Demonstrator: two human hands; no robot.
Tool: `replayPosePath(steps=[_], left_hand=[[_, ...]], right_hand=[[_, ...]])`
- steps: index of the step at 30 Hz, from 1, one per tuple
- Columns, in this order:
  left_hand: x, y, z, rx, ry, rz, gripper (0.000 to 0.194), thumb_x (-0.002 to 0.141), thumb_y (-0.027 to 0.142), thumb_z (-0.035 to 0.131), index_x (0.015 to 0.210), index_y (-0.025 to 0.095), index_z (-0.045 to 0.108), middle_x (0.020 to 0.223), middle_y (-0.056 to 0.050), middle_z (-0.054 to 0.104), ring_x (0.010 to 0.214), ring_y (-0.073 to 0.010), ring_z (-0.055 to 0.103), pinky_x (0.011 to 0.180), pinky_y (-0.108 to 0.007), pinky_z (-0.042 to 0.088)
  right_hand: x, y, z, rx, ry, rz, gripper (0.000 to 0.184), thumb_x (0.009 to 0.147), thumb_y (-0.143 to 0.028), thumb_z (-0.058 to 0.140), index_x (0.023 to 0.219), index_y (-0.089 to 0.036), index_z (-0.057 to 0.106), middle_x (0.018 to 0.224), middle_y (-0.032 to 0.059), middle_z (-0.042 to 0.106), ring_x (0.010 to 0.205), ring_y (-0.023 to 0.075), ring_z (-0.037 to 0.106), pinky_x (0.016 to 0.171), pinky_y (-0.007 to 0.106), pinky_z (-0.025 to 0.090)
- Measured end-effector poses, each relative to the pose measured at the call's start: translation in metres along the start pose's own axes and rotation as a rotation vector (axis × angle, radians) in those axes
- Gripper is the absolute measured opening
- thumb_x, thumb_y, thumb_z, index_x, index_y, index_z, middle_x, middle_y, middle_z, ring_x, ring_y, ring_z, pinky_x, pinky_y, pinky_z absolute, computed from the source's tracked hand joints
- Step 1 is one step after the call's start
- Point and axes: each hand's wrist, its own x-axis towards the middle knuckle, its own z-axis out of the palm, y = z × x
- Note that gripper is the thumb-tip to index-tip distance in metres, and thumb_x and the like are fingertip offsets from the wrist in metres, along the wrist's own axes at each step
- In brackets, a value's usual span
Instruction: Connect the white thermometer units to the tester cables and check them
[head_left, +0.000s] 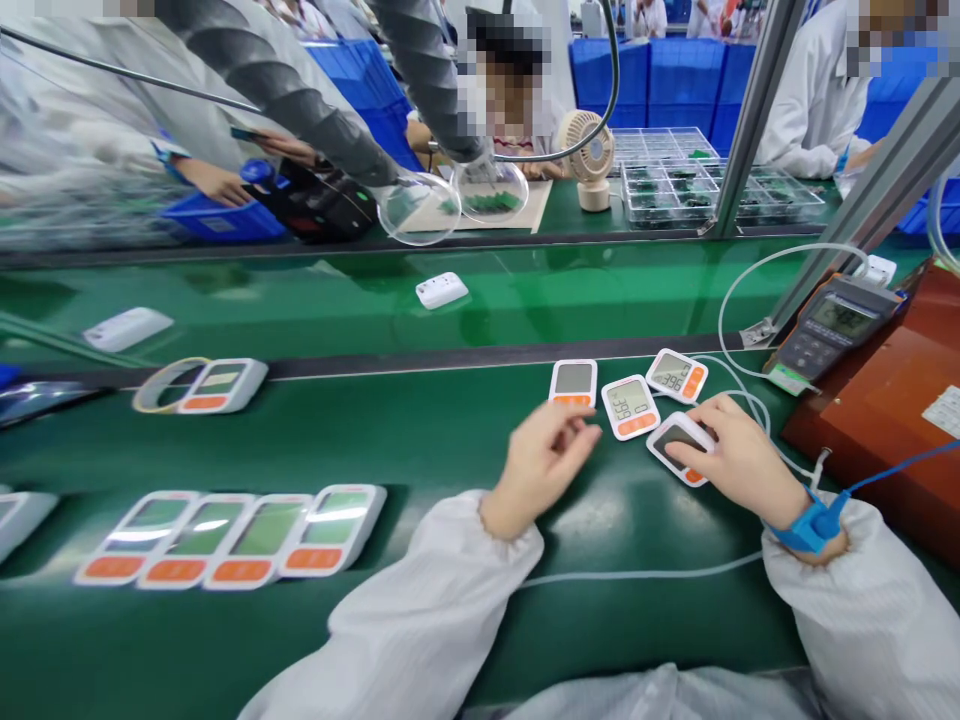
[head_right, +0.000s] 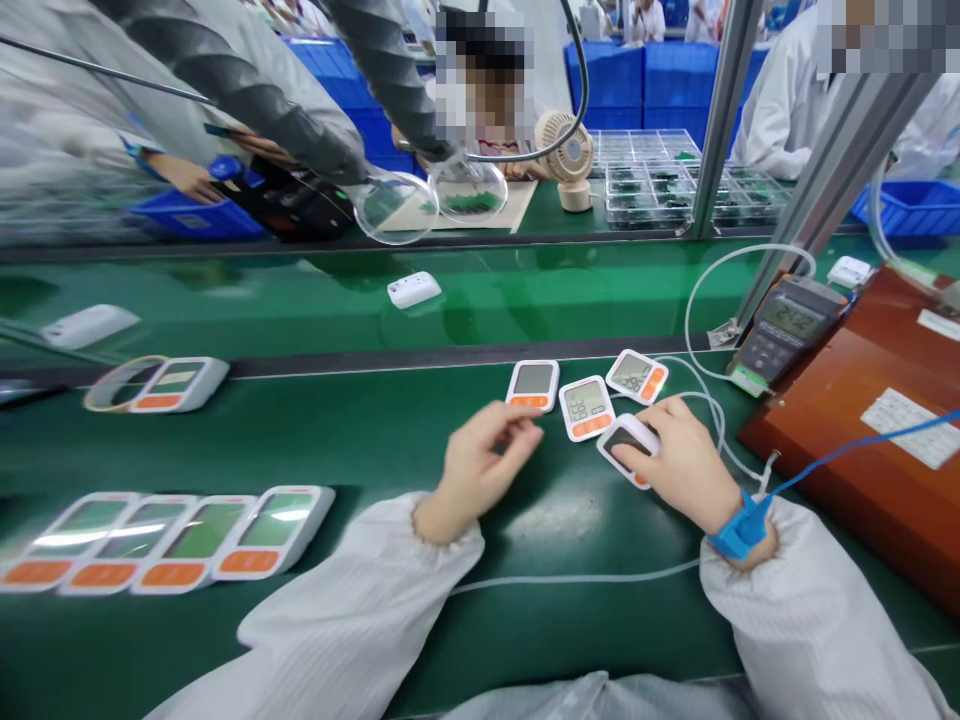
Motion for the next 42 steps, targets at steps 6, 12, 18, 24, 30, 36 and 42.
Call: replayPosePath(steps=[6, 12, 18, 24, 30, 36, 42], left_hand=[[-0.027, 0.022, 0.033, -0.766, -0.414, -0.298, 0.072, 0.086, 0.037, 0.076, 0.147, 0.026, 0.040, 0.110, -0.008, 0.068, 0.080, -0.0151, 0.068, 0.067, -0.025, 0.055], [-0.009, 0.011, 0.019, -1.066, -0.445, -0.472, 0.051, 0.083, 0.047, 0.078, 0.119, 0.016, 0.060, 0.077, -0.003, 0.068, 0.057, -0.0112, 0.062, 0.049, -0.019, 0.046], [-0.004, 0.014, 0.012, -0.928, -0.445, -0.456, 0.056, 0.074, 0.038, 0.086, 0.119, 0.016, 0.059, 0.076, -0.002, 0.069, 0.055, -0.0112, 0.061, 0.049, -0.021, 0.046], [0.020, -0.007, -0.020, -0.844, 0.087, -0.418, 0.057, 0.067, 0.030, 0.088, 0.113, 0.016, 0.059, 0.088, -0.003, 0.072, 0.063, -0.0091, 0.062, 0.059, -0.021, 0.049], [0.034, -0.042, -0.041, -0.536, 0.341, -0.489, 0.053, 0.067, 0.033, 0.081, 0.112, 0.015, 0.060, 0.091, -0.003, 0.070, 0.064, -0.0099, 0.061, 0.065, -0.025, 0.050], [0.034, -0.051, -0.046, 0.090, 0.190, -0.407, 0.036, 0.085, 0.045, 0.060, 0.104, 0.016, 0.070, 0.075, -0.005, 0.063, 0.073, -0.0226, 0.063, 0.071, -0.035, 0.050], [0.016, -0.016, -0.032, 0.131, 0.208, -0.184, 0.040, 0.083, 0.046, 0.069, 0.110, 0.017, 0.071, 0.099, -0.010, 0.064, 0.081, -0.0216, 0.061, 0.079, -0.037, 0.052]], right_hand=[[-0.007, -0.014, 0.029, 0.433, 0.059, -0.087, 0.042, 0.105, -0.051, 0.048, 0.096, -0.015, 0.068, 0.099, 0.0083, 0.055, 0.087, 0.0176, 0.057, 0.070, 0.026, 0.050], [-0.003, -0.017, 0.029, 0.505, -0.066, -0.273, 0.035, 0.109, -0.038, 0.043, 0.106, -0.015, 0.069, 0.117, 0.0099, 0.058, 0.084, 0.0145, 0.060, 0.076, 0.025, 0.054], [-0.004, -0.018, 0.029, -0.057, -0.109, -0.200, 0.028, 0.099, -0.013, 0.052, 0.077, -0.016, 0.070, 0.076, 0.0020, 0.061, 0.072, 0.0144, 0.060, 0.071, 0.024, 0.046], [-0.005, -0.034, 0.023, -0.232, -0.233, -0.295, 0.028, 0.095, -0.027, 0.077, 0.121, -0.019, 0.072, 0.121, 0.0046, 0.064, 0.104, 0.0205, 0.064, 0.092, 0.028, 0.052], [0.032, -0.061, 0.027, -0.626, 0.011, -0.013, 0.057, 0.097, -0.053, 0.076, 0.134, -0.011, 0.061, 0.117, 0.0157, 0.060, 0.103, 0.0313, 0.061, 0.083, 0.036, 0.052], [0.045, -0.064, 0.052, -0.597, 0.004, 0.094, 0.087, 0.091, -0.050, 0.079, 0.155, -0.007, 0.038, 0.116, 0.0191, 0.057, 0.104, 0.0326, 0.059, 0.081, 0.035, 0.053], [0.036, -0.042, 0.046, -0.208, 0.127, 0.044, 0.068, 0.081, -0.031, 0.076, 0.140, -0.010, 0.050, 0.123, 0.0161, 0.056, 0.113, 0.0304, 0.057, 0.097, 0.038, 0.051]])
